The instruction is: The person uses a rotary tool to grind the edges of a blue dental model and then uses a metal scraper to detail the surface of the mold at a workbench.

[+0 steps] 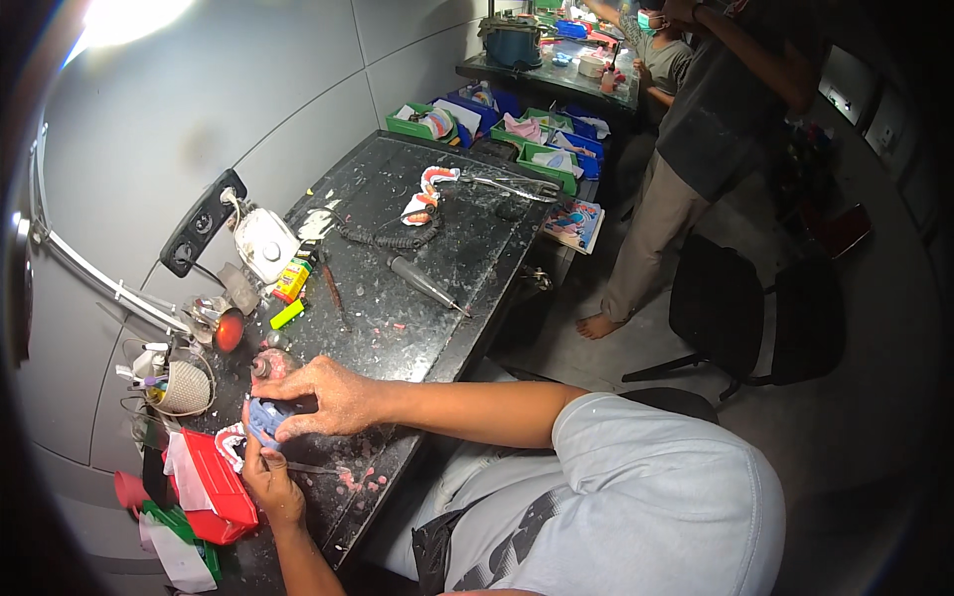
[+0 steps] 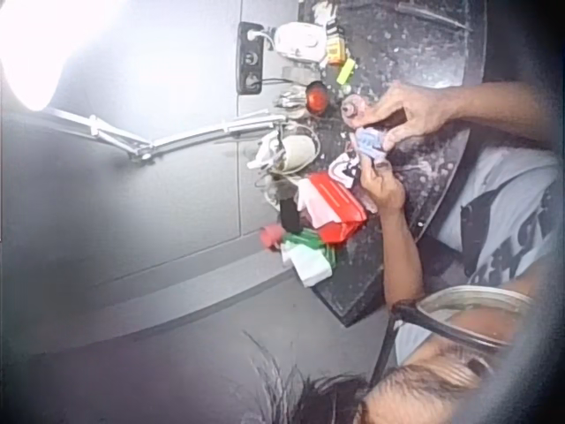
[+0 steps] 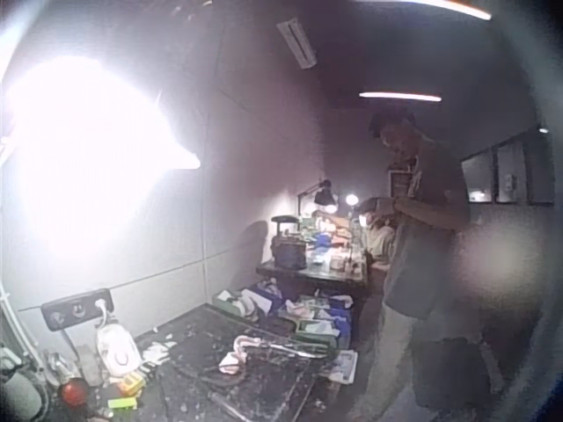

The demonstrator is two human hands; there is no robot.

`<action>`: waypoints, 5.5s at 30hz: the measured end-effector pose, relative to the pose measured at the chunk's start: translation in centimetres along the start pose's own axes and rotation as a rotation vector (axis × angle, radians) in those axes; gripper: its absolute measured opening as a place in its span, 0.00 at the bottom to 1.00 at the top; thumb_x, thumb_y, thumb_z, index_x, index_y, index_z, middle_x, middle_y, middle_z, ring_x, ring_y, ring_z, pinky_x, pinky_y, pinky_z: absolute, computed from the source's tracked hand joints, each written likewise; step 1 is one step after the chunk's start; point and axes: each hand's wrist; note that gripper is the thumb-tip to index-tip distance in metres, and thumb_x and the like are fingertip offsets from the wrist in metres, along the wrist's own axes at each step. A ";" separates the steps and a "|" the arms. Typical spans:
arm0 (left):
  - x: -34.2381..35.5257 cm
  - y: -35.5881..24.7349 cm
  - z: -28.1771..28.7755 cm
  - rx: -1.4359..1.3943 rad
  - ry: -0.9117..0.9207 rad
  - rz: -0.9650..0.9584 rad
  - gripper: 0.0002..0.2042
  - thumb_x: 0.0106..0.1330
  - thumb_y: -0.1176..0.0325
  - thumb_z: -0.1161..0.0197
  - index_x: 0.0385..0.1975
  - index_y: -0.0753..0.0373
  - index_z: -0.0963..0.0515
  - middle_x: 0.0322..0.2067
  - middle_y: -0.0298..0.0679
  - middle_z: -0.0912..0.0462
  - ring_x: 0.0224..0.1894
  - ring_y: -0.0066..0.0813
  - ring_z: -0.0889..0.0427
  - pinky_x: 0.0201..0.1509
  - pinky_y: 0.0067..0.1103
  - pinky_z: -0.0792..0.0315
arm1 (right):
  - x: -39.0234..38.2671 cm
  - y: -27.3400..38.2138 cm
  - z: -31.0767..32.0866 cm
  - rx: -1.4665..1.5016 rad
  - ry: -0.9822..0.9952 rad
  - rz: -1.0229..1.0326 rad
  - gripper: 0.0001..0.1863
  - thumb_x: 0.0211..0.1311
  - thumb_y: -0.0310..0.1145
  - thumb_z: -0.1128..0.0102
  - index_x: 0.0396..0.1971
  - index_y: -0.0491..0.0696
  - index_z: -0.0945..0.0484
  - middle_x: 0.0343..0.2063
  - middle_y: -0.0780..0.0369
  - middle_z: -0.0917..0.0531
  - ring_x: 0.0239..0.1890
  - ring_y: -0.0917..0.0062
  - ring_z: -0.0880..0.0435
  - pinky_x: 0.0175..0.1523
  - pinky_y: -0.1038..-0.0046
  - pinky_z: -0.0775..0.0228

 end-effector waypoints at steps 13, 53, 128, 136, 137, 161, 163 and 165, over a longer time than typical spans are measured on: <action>0.1 -1.2 -0.4 0.046 -0.025 -0.042 0.43 0.77 0.40 0.53 0.71 0.81 0.43 0.68 0.60 0.32 0.66 0.41 0.28 0.70 0.34 0.36 | 0.0 0.3 0.0 0.020 -0.005 0.010 0.35 0.58 0.42 0.24 0.59 0.35 0.23 0.52 0.45 0.16 0.55 0.63 0.13 0.60 0.69 0.26; 0.1 -0.9 -1.0 0.157 -0.086 -0.127 0.45 0.77 0.36 0.57 0.71 0.81 0.44 0.63 0.63 0.27 0.64 0.45 0.25 0.67 0.35 0.33 | -0.4 -0.1 -0.3 0.010 0.082 -0.082 0.38 0.61 0.40 0.27 0.69 0.45 0.31 0.60 0.51 0.19 0.59 0.66 0.16 0.63 0.69 0.28; 8.9 5.8 -0.4 0.404 -0.169 -0.371 0.16 0.74 0.75 0.50 0.56 0.79 0.29 0.52 0.64 0.25 0.51 0.59 0.22 0.55 0.40 0.26 | 1.9 -0.5 -1.4 -0.187 -0.034 0.241 0.27 0.53 0.49 0.29 0.43 0.40 0.17 0.26 0.51 0.20 0.31 0.55 0.20 0.37 0.60 0.28; 3.6 8.2 5.1 0.550 -0.199 -0.572 0.15 0.73 0.77 0.50 0.54 0.79 0.27 0.50 0.66 0.24 0.49 0.61 0.22 0.52 0.41 0.25 | 4.4 0.3 -1.2 -0.018 0.229 -0.001 0.37 0.55 0.48 0.26 0.58 0.37 0.23 0.52 0.50 0.15 0.54 0.54 0.17 0.68 0.45 0.43; 2.4 8.2 5.3 0.271 -0.182 -0.436 0.18 0.75 0.72 0.50 0.59 0.78 0.32 0.54 0.63 0.26 0.53 0.56 0.24 0.57 0.40 0.28 | 5.0 0.5 -1.4 -0.011 0.249 -0.024 0.37 0.57 0.50 0.27 0.58 0.37 0.23 0.54 0.50 0.16 0.55 0.54 0.17 0.67 0.46 0.42; -0.5 -2.7 0.4 -0.148 -0.298 0.034 0.41 0.78 0.43 0.53 0.70 0.83 0.46 0.69 0.62 0.37 0.71 0.49 0.34 0.74 0.39 0.42 | 4.3 2.2 -0.7 -0.007 0.207 -0.022 0.46 0.53 0.48 0.21 0.67 0.39 0.30 0.60 0.46 0.20 0.63 0.57 0.20 0.67 0.63 0.30; -0.3 -2.5 0.3 -0.076 -0.287 0.050 0.45 0.75 0.38 0.53 0.70 0.82 0.45 0.68 0.63 0.36 0.70 0.50 0.33 0.73 0.39 0.39 | 4.3 2.3 -0.6 0.006 0.207 -0.078 0.47 0.53 0.50 0.22 0.67 0.38 0.30 0.59 0.46 0.20 0.62 0.58 0.19 0.66 0.63 0.29; -0.4 -1.9 0.1 -0.086 -0.309 0.041 0.45 0.75 0.38 0.53 0.70 0.82 0.45 0.68 0.63 0.36 0.70 0.50 0.32 0.73 0.39 0.39 | 4.1 1.9 -0.7 -0.012 0.197 -0.030 0.45 0.54 0.48 0.22 0.66 0.37 0.30 0.58 0.45 0.20 0.61 0.56 0.18 0.65 0.63 0.29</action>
Point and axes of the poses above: each hand's wrist, its own x-axis towards the middle knuckle, its own z-axis out of the back of the hand, y = z × x
